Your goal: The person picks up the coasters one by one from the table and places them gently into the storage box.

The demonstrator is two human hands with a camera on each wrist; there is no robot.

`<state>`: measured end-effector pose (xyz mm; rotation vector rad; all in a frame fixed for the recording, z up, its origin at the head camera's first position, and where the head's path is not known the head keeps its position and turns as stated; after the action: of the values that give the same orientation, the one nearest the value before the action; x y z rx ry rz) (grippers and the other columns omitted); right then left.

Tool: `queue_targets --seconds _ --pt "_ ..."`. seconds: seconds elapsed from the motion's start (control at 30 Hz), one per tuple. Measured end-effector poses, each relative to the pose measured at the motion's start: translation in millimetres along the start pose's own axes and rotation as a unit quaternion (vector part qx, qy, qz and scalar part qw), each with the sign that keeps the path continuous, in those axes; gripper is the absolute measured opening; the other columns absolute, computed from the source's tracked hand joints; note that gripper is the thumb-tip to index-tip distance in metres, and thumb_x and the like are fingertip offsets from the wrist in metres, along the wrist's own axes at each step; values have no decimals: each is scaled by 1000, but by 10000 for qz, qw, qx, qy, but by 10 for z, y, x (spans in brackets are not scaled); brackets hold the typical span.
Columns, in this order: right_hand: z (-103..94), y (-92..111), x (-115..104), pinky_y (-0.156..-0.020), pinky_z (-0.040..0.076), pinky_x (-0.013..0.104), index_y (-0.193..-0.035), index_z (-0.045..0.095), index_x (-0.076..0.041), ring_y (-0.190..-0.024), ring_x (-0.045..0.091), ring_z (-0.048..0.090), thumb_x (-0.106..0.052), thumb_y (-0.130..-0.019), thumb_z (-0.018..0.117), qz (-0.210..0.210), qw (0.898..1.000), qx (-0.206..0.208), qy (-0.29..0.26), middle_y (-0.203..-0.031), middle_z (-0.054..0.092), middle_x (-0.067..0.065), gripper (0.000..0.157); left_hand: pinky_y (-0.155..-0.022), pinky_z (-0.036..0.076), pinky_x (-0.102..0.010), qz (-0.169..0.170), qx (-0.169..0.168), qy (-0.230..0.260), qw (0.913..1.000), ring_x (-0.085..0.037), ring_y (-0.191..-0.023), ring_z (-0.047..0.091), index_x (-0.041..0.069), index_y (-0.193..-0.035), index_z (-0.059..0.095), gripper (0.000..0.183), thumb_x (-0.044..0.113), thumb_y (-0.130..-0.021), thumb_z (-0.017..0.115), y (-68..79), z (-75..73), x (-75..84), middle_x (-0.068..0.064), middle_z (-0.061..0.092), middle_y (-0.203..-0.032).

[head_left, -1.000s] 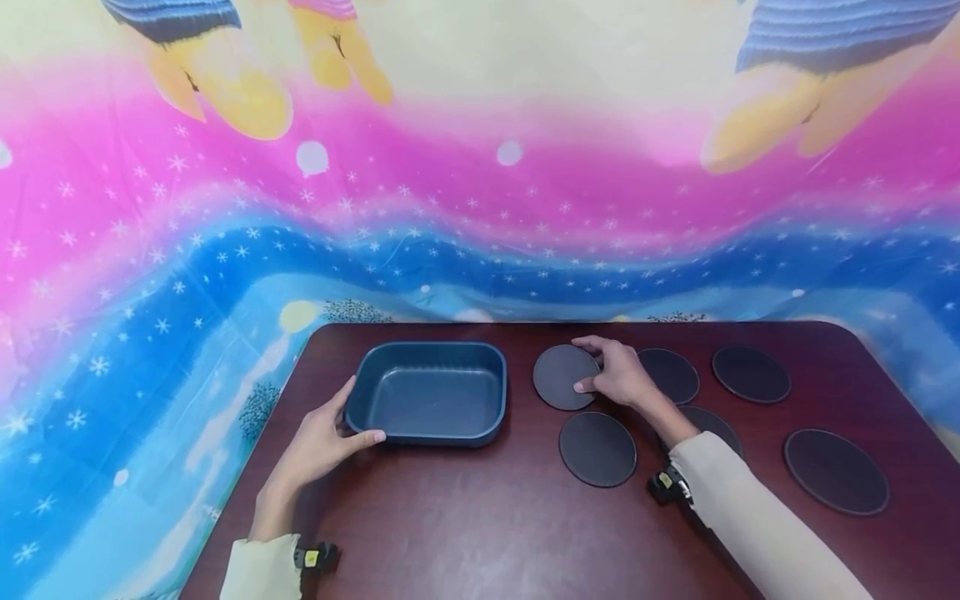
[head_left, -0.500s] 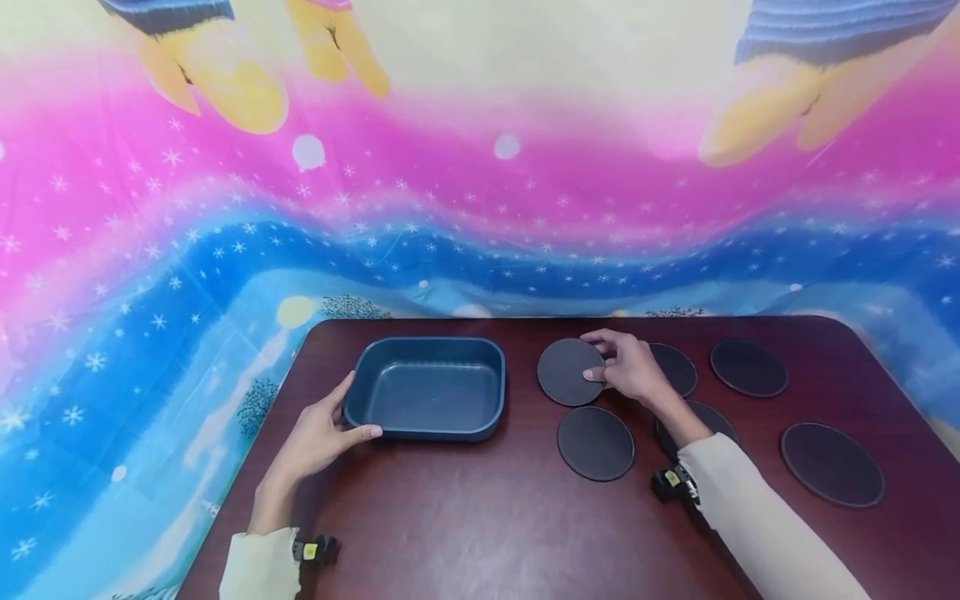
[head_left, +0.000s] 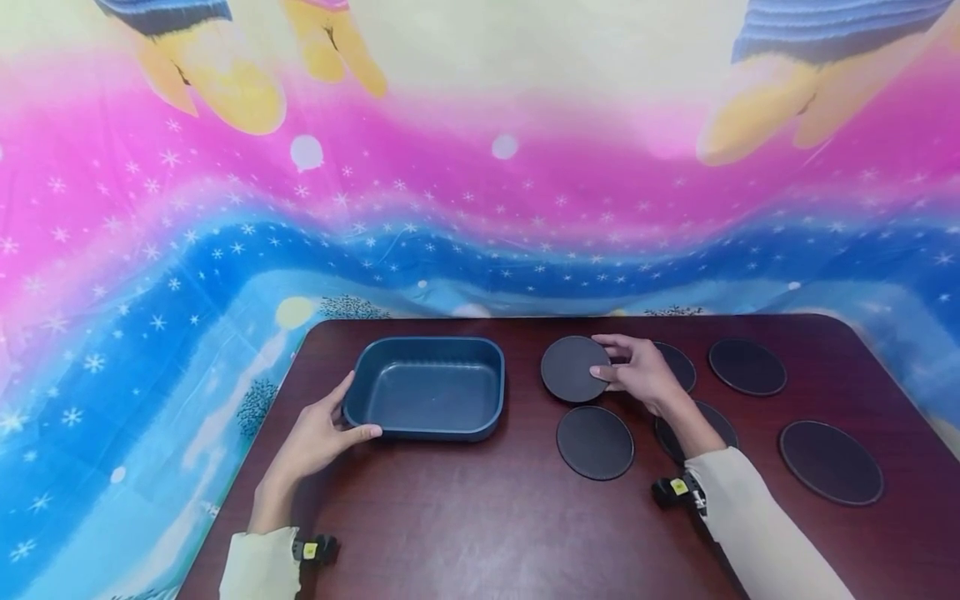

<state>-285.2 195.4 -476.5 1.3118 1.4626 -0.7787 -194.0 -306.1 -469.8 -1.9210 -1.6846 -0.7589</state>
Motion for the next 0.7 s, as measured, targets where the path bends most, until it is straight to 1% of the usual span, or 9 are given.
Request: queue_targets --seconds 0.17,0.33,0.57,0.7 --pt "-11 40 30 -82 66 32 -165 44 -8 -96 11 74 -9 -103 72 51 10000 52 -55 -150 55 30 67 -98 62 -50 -8 4 11 10000 -43 -133 67 5 -172 19 113 47 -92 85 -3 4 -9 -30 47 -163" --pt "-34 69 59 -83 66 30 -166 42 -8 -94 7 76 -9 -104 70 90 9996 96 -245 -152 54 31 68 -96 63 -49 -29 -11 49 10000 -43 -131 69 5 -172 18 114 48 -91 85 -9 11 1 -31 50 -160" --pt "-19 128 48 -81 65 27 -166 42 -8 -91 5 76 -7 -104 70 136 9982 118 -565 -154 53 33 68 -97 63 -50 -63 -19 42 10000 -43 -130 69 4 -172 19 113 48 -92 85 -9 17 5 -31 50 -160" --pt "-3 153 24 -81 65 26 -166 41 -8 -91 4 76 -8 -104 70 114 9981 127 -597 -154 53 34 68 -97 63 -50 -67 -20 30 10000 -44 -130 69 5 -172 19 113 48 -91 85 -6 20 3 -32 49 -161"
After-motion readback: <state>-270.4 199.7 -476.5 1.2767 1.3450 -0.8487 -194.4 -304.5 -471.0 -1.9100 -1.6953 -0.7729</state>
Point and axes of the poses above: each hand's wrist, its own y-axis away from the middle knuckle, its own z-axis out of the palm, x = y × z, the point moved 4 cm from there along -y, towards the middle knuckle
